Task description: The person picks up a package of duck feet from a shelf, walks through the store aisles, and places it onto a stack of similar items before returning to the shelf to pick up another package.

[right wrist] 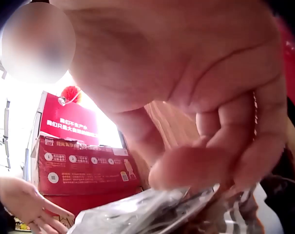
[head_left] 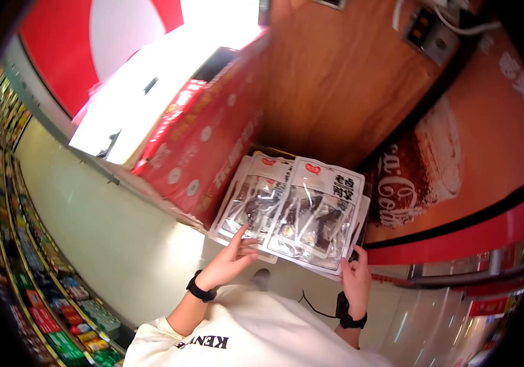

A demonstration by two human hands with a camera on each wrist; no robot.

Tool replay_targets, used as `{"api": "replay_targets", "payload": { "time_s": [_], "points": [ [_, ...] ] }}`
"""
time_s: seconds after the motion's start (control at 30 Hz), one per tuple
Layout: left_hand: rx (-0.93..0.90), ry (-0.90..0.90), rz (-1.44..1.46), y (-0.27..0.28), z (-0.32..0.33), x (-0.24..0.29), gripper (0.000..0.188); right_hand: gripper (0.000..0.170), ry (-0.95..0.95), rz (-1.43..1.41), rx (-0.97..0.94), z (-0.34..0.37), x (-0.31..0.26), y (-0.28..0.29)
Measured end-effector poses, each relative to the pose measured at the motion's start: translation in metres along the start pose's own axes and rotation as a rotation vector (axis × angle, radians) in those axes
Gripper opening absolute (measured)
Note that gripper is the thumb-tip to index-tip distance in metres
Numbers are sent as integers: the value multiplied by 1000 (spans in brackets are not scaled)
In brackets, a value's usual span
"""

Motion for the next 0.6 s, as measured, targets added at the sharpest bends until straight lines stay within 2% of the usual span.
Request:
{"api": "replay_targets", "payload": {
  "time_s": [0.17,0.27,0.5,0.6],
  "points": [
    [151,-60,140,50,33,8,70,39,126,-24,-32,17,-40,-12],
    [249,-87,68,94,61,10,68,36,199,-138,-92,45,-83,-39],
    [460,-120,64,221,161,9,57,36,352,-331,-420,158,-169,-145],
    [597,-125,54,284,213,-7,55,30,533,-282,-551,217,-212,-191]
  ]
}}
Point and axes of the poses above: each hand's wrist, its own z-axis away from the middle knuckle, its own y-axis out of the back of the hand, x = y × z, the point moved 9 cm from there along -z, towards the middle knuckle, and after that the axes turned 15 degrees about x, right-handed, at the moved point
